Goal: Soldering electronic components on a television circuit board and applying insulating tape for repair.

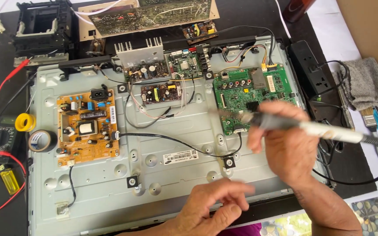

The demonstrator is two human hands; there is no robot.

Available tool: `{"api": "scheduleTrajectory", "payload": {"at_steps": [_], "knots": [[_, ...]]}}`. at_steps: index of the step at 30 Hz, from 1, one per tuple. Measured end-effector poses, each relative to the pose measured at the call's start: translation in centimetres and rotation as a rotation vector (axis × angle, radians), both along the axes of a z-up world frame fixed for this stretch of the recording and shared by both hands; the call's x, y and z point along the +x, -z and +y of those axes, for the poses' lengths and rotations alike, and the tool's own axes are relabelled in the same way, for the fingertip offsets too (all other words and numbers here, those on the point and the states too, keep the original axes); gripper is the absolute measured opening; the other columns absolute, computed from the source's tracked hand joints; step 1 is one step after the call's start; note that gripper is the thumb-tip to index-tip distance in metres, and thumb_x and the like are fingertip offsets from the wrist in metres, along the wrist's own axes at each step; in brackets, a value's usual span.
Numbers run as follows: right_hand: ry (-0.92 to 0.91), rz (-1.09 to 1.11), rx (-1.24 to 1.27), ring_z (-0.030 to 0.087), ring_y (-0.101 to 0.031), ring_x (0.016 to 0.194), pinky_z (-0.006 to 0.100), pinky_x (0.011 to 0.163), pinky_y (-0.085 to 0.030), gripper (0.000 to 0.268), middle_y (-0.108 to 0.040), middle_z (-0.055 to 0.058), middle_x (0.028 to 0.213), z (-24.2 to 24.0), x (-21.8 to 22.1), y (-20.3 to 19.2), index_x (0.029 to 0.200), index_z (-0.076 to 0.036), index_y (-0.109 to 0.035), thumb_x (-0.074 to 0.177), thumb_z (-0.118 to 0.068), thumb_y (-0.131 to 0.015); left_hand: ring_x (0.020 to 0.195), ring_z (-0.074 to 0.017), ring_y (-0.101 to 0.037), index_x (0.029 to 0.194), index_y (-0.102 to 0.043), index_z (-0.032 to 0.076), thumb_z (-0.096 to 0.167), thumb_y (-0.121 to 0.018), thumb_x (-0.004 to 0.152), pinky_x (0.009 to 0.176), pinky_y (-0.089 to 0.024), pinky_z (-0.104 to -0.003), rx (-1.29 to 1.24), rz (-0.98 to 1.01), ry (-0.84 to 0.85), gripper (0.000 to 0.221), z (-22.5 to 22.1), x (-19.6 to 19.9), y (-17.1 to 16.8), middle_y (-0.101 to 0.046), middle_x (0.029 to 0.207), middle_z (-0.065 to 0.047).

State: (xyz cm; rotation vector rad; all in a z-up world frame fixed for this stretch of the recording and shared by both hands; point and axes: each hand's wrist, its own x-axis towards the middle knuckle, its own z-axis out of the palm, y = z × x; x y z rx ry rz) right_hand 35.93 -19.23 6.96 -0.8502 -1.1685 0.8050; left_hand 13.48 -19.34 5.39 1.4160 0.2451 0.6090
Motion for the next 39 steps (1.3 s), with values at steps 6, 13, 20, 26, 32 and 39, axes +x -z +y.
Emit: {"api": "scheduleTrajectory", "payload": {"at_steps": [6,13,20,26,32,39], "knots": [[0.111,0.317,-0.029,0.011,-0.060,0.083,0.019,0.063,-0.049,0.049,-0.065,0.005,0.101,1.2,-0.1,-3.0,0.139,-0.013,-0.057,0.101,-0.033,-0.079,0.079,-0.0259,-0.058,0.116,-0.064,0.005,0.003,-0.049,0.105,0.073,-0.053,-0.037,0.568,-0.034,-0.193,0.019,-0.5,-1.2,0.5,-0.062,0.093,-0.007],[0.065,0.192,0.119,0.010,-0.052,0.060,0.022,0.047,-0.047,0.034,-0.056,0.000,0.081,4.9,-3.0,-5.1,0.125,-0.014,-0.059,0.111,-0.045,-0.064,0.062,-0.0194,-0.044,0.099,-0.065,0.005,-0.004,-0.049,0.095,0.057,-0.045,-0.030,1.081,0.050,-0.493,0.019,-0.5,-1.5,1.4,-0.051,0.084,-0.006],[-0.017,0.147,0.235,0.016,-0.062,0.065,0.027,0.048,-0.052,0.040,-0.061,0.007,0.098,9.5,-7.6,-7.3,0.127,-0.010,-0.053,0.109,-0.043,-0.067,0.069,-0.0253,-0.051,0.102,-0.064,-0.002,-0.003,-0.054,0.095,0.061,-0.046,-0.036,1.136,0.125,-0.537,0.012,0.8,-2.6,1.8,-0.050,0.090,-0.011],[-0.170,0.019,0.217,0.019,-0.067,0.085,0.027,0.061,-0.055,0.038,-0.064,0.016,0.107,12.3,-9.9,-7.0,0.143,-0.009,-0.048,0.112,-0.027,-0.064,0.072,-0.0259,-0.057,0.109,-0.065,-0.004,-0.003,-0.055,0.098,0.062,-0.051,-0.038,1.200,0.100,-0.638,0.015,2.9,-4.7,-0.2,-0.057,0.090,-0.012],[-0.193,0.033,0.137,0.012,-0.059,0.068,0.022,0.056,-0.049,0.030,-0.062,0.010,0.088,14.4,-11.8,-6.6,0.133,-0.007,-0.053,0.109,-0.022,-0.063,0.085,-0.0245,-0.066,0.117,-0.069,0.004,0.014,-0.062,0.100,0.079,-0.053,-0.042,1.184,0.361,-1.023,0.020,7.6,-10.5,0.7,-0.074,0.103,-0.011],[-0.111,-0.074,0.102,0.005,-0.062,0.060,0.015,0.050,-0.052,0.038,-0.063,0.002,0.075,15.7,-12.6,-4.5,0.112,-0.007,-0.062,0.103,-0.044,-0.060,0.095,-0.0258,-0.060,0.129,-0.065,0.002,0.014,-0.056,0.109,0.081,-0.044,-0.042,1.104,0.679,-1.335,0.025,12.7,-14.9,4.0,-0.069,0.104,-0.010]]}}
